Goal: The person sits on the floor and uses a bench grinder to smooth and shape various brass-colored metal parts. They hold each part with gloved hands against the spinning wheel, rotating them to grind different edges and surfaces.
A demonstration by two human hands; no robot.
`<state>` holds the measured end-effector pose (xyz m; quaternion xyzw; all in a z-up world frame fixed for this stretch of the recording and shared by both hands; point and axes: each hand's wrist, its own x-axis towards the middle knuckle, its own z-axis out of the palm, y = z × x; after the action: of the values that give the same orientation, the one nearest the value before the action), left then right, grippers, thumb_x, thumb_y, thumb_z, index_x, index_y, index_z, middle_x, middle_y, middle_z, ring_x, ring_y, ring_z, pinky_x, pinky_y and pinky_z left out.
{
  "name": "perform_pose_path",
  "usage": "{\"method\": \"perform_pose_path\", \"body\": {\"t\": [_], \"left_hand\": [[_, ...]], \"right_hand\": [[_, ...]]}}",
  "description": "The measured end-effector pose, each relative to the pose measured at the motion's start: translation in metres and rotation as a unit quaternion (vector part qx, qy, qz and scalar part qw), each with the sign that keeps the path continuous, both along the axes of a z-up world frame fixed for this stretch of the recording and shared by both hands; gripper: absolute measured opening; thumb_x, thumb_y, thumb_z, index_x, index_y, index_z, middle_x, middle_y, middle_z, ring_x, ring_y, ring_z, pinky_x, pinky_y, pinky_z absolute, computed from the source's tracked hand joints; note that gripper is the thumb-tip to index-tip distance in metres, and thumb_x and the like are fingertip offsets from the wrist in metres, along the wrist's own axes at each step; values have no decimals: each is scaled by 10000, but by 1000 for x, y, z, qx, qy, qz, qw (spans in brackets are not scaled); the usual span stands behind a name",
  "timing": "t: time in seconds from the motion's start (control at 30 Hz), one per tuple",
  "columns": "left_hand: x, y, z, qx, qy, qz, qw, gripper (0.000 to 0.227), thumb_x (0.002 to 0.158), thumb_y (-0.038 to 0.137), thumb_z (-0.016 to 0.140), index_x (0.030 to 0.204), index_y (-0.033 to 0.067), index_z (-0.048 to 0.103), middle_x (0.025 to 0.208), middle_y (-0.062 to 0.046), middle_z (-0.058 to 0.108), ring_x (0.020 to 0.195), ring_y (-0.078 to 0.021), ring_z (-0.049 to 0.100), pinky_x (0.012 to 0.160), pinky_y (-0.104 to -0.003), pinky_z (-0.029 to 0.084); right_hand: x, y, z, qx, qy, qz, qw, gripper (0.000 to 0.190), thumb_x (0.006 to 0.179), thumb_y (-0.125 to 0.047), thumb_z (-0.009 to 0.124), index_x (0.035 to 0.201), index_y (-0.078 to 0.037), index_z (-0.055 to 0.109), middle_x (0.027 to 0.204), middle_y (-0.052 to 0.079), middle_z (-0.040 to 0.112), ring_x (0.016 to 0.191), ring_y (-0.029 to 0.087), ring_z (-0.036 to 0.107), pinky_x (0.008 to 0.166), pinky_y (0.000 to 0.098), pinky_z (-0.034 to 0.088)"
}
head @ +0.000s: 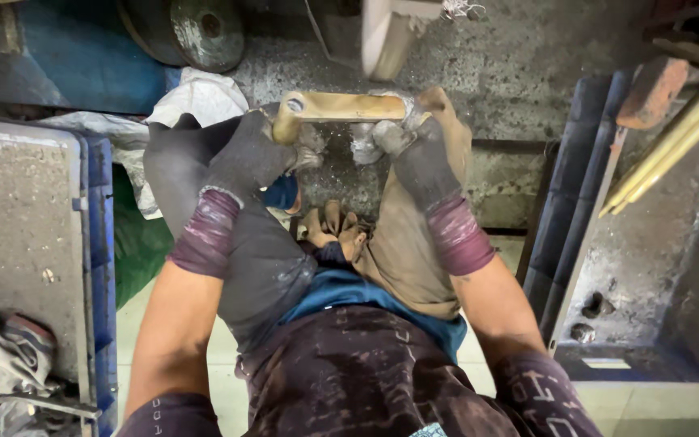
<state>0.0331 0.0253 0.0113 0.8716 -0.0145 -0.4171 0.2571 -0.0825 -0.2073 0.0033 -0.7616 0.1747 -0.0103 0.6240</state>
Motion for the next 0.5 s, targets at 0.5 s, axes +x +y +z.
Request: {"method": "perform_pose_path", "body": {"t": [0.5], "left_hand": [[9,-5,-29,-74,63,52,994,602,825,196,707,1343,-24,491,1160,-219,692,1101,-334,696,945,-407,531]], "right_hand": [[11,-2,-86,-363,241,146,888,180,1058,-228,600,1205,-125,621,884,96,729,808,251,709,779,377,572]]}}
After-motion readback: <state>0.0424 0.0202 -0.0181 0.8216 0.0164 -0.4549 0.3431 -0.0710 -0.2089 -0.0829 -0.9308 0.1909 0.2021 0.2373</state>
